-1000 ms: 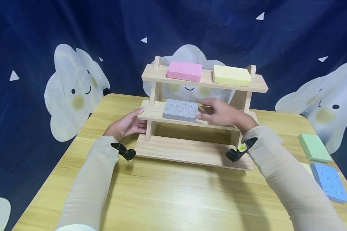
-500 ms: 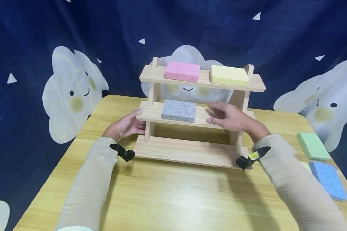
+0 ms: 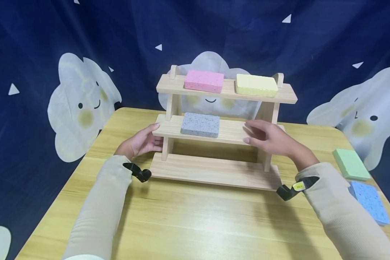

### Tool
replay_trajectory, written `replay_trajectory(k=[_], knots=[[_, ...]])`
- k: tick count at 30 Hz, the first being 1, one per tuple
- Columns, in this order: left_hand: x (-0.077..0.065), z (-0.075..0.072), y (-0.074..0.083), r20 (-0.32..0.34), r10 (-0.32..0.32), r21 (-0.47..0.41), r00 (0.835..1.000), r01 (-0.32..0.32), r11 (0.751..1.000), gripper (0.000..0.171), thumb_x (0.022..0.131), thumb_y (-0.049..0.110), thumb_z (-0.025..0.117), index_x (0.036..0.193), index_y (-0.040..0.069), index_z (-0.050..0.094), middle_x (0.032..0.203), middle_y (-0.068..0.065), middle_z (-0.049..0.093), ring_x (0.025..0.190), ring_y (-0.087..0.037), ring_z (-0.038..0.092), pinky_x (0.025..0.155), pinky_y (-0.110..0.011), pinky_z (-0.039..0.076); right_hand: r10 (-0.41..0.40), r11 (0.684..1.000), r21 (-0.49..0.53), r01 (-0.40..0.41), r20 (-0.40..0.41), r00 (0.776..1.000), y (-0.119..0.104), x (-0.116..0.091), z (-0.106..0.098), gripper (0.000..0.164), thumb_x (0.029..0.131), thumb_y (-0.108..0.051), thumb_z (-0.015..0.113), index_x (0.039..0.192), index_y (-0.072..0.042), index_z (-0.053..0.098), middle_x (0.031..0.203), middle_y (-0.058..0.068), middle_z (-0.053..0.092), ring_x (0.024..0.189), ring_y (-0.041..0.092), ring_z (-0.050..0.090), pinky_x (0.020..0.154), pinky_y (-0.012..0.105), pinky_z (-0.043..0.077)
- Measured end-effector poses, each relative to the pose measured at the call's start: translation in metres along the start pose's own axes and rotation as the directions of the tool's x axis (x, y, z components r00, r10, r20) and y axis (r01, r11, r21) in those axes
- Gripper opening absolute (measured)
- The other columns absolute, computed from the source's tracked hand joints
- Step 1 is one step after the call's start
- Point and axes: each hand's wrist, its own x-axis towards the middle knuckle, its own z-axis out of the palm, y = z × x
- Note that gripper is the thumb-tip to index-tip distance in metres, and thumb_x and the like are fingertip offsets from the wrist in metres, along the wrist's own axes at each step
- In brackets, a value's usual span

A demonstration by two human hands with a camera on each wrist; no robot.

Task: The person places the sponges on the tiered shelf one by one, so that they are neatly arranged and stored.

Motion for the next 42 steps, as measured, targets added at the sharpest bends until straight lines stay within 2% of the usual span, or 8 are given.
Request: replay_trajectory(k=[11, 17, 22, 25, 29, 32, 39, 42], knots=[[0.001, 0.001, 0.0, 0.001, 0.003, -0.009, 1.0, -0.003, 1.0, 0.053, 0.102, 0.044, 0.025, 0.143, 0.012, 0.015, 0.145, -0.031, 0.023, 0.134, -0.044, 0.026, 0.089, -0.039, 0.05, 0.039, 0.999, 0.026, -0.038, -0.056, 0.998, 0.009, -0.022, -0.005, 0.058, 0.087, -0.027, 0.067, 0.135, -0.001, 0.048, 0.135, 0.019, 0.051, 0.126, 0.032, 0.045, 0.103, 0.043, 0.035], [0.001, 0.001, -0.001, -0.006, 0.005, -0.008, 1.0, -0.005, 1.0, 0.054, 0.101, 0.044, 0.026, 0.143, 0.011, 0.015, 0.144, -0.032, 0.023, 0.134, -0.045, 0.026, 0.09, -0.04, 0.049, 0.031, 0.999, 0.019, -0.029, -0.073, 0.997, 0.011, -0.034, -0.009, 0.058, 0.088, -0.028, 0.067, 0.135, 0.0, 0.047, 0.134, 0.021, 0.051, 0.123, 0.033, 0.049, 0.099, 0.02, 0.037], [0.001, 0.001, -0.002, -0.003, 0.009, -0.01, 1.0, -0.009, 1.0, 0.053, 0.101, 0.045, 0.027, 0.142, 0.011, 0.017, 0.144, -0.031, 0.024, 0.133, -0.045, 0.026, 0.09, -0.041, 0.049, 0.041, 0.998, 0.043, -0.037, -0.094, 0.995, 0.013, -0.042, -0.011, 0.057, 0.088, -0.024, 0.067, 0.135, 0.002, 0.048, 0.133, 0.022, 0.051, 0.121, 0.035, 0.05, 0.089, -0.002, 0.028], [0.001, 0.001, -0.002, -0.004, 0.008, -0.018, 1.0, -0.009, 1.0, 0.051, 0.102, 0.043, 0.025, 0.141, 0.013, 0.017, 0.143, -0.03, 0.025, 0.134, -0.044, 0.026, 0.089, -0.04, 0.049, 0.044, 0.999, 0.037, -0.04, -0.113, 0.993, 0.016, -0.047, -0.013, 0.057, 0.088, -0.023, 0.068, 0.134, 0.002, 0.048, 0.132, 0.022, 0.053, 0.118, 0.034, 0.053, 0.087, -0.003, 0.029], [0.001, 0.002, -0.001, 0.0, 0.011, -0.021, 1.0, -0.011, 1.0, 0.049, 0.102, 0.042, 0.024, 0.141, 0.013, 0.018, 0.143, -0.029, 0.025, 0.134, -0.044, 0.025, 0.089, -0.04, 0.049, 0.022, 1.0, 0.001, -0.022, -0.152, 0.988, 0.021, -0.052, -0.014, 0.054, 0.087, -0.021, 0.068, 0.133, 0.001, 0.05, 0.126, 0.019, 0.058, 0.105, 0.009, 0.055, 0.082, 0.002, 0.033], [0.001, 0.002, -0.001, -0.001, 0.013, -0.019, 1.0, -0.013, 1.0, 0.049, 0.102, 0.042, 0.024, 0.141, 0.013, 0.017, 0.143, -0.029, 0.025, 0.133, -0.043, 0.026, 0.088, -0.04, 0.05, 0.006, 1.0, -0.027, -0.011, -0.18, 0.984, 0.024, -0.056, -0.015, 0.052, 0.086, -0.019, 0.069, 0.131, 0.0, 0.052, 0.119, 0.016, 0.061, 0.091, 0.001, 0.048, 0.079, 0.009, 0.034], [0.001, 0.001, -0.001, -0.002, 0.008, -0.016, 1.0, -0.008, 1.0, 0.052, 0.102, 0.043, 0.024, 0.143, 0.013, 0.014, 0.145, -0.03, 0.023, 0.134, -0.044, 0.024, 0.088, -0.039, 0.049, 0.049, 0.999, -0.012, -0.053, -0.205, 0.977, 0.028, -0.068, -0.017, 0.051, 0.087, -0.019, 0.068, 0.132, -0.002, 0.051, 0.119, 0.017, 0.06, 0.101, -0.002, 0.048, 0.095, 0.007, 0.033], [0.001, 0.001, -0.001, 0.002, 0.009, -0.012, 1.0, -0.009, 1.0, 0.054, 0.102, 0.044, 0.025, 0.144, 0.012, 0.014, 0.145, -0.03, 0.022, 0.134, -0.044, 0.024, 0.089, -0.039, 0.049, 0.09, 0.996, 0.009, -0.09, -0.218, 0.972, 0.03, -0.074, -0.018, 0.051, 0.087, -0.019, 0.068, 0.133, -0.002, 0.051, 0.122, 0.017, 0.058, 0.112, 0.009, 0.049, 0.096, 0.004, 0.03]])
